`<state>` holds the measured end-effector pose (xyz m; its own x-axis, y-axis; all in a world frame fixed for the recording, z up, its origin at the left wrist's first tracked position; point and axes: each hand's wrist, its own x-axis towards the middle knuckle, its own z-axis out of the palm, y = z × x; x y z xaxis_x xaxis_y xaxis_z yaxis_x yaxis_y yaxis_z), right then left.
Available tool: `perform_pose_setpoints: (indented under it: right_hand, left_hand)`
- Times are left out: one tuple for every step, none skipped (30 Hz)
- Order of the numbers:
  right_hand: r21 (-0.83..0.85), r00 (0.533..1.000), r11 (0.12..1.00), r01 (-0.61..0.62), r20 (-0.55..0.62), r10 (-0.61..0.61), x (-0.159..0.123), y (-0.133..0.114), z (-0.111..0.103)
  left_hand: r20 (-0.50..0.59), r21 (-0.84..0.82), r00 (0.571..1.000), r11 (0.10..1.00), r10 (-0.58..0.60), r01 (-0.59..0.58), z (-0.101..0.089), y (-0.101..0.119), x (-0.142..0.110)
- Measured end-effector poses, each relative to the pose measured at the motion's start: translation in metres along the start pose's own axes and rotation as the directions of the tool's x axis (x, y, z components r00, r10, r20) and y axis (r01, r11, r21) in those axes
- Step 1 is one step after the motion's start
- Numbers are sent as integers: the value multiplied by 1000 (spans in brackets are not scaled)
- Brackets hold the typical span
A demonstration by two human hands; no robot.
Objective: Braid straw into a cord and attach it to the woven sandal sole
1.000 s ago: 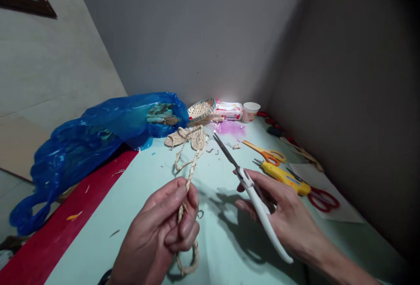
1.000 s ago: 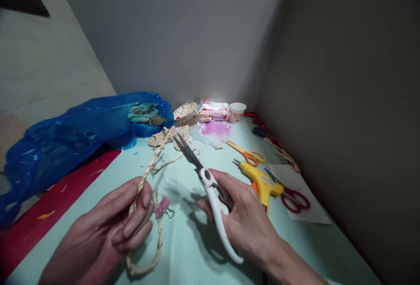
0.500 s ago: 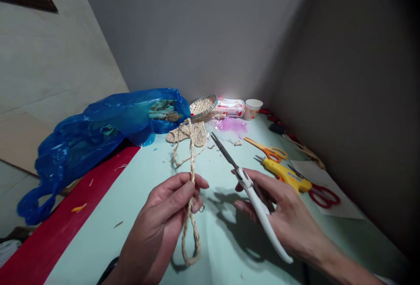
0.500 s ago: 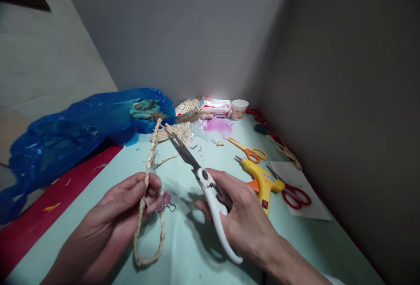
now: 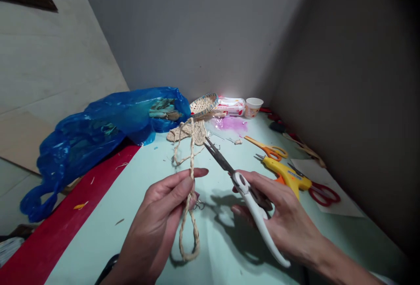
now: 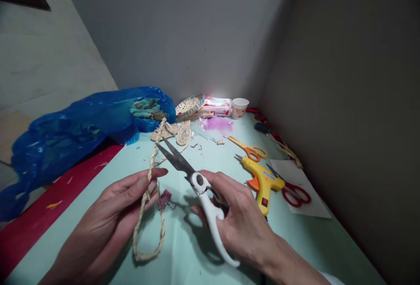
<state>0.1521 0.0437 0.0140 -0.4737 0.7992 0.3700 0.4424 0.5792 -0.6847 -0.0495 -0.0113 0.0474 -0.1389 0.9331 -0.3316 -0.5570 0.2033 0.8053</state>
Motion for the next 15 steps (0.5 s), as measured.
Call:
perform_pose_setpoints:
  right_hand:
    - [41, 999, 998, -38, 4, 38, 0, -2, 1]
    - [98, 996, 992, -86, 17, 84, 0, -4, 3]
    - [174, 990, 975, -139, 40, 134, 0, -7, 6]
    - [267, 980, 944, -195, 75, 182, -1, -11, 9]
    - [367, 969, 897, -247, 119, 218, -1, -16, 12]
    - [468, 957, 835, -288, 160, 240, -1, -20, 15]
    - [550, 949, 773, -316, 192, 252, -1, -25, 18]
    - [609, 945, 723, -327, 201, 258, -1, -29, 20]
    - [651, 945, 685, -325, 196, 263, 0, -33, 22]
    - [691, 945, 649, -320, 185, 269, 0, -35, 24]
    - [723, 947, 617, -310, 176, 270, 1, -37, 25]
    - [748, 948, 592, -299, 165, 271, 1, -38, 26]
    - [766, 950, 575, -288, 153, 272, 1, -39, 26]
    - [775, 951, 566, -282, 146, 274, 1, -39, 25]
    - [776, 949, 563, -283, 143, 280, 2, -39, 24]
  left_hand:
    - [8, 4, 1000, 1000, 1, -1, 1, -1, 1]
    - [15, 12, 1000, 1000, 3, -3, 2, -2, 1]
    - [23, 27, 1000, 1000, 9, -10, 4, -4, 2]
    - [34, 49, 999, 999, 21, -23, 6, -7, 2]
    - [48, 76, 998, 996, 39, -43, 8, -10, 2]
    - [64, 104, 996, 992, 65, -72, 10, -14, 2]
    - [76, 132, 992, 985, 104, -113, 13, -18, 2]
    - [81, 163, 986, 974, 145, -156, 15, -22, 1]
    - [79, 195, 980, 961, 182, -194, 18, -25, 0]
    - [70, 230, 974, 947, 213, -224, 20, -28, -1]
    - [59, 269, 969, 931, 239, -246, 22, -30, -1]
    - [50, 312, 963, 912, 265, -267, 23, -31, -1]
    - [46, 356, 954, 887, 298, -294, 24, -31, -2]
    - [47, 400, 940, 856, 339, -328, 24, -31, -2]
    - [59, 443, 923, 818, 381, -366, 25, -30, -2]
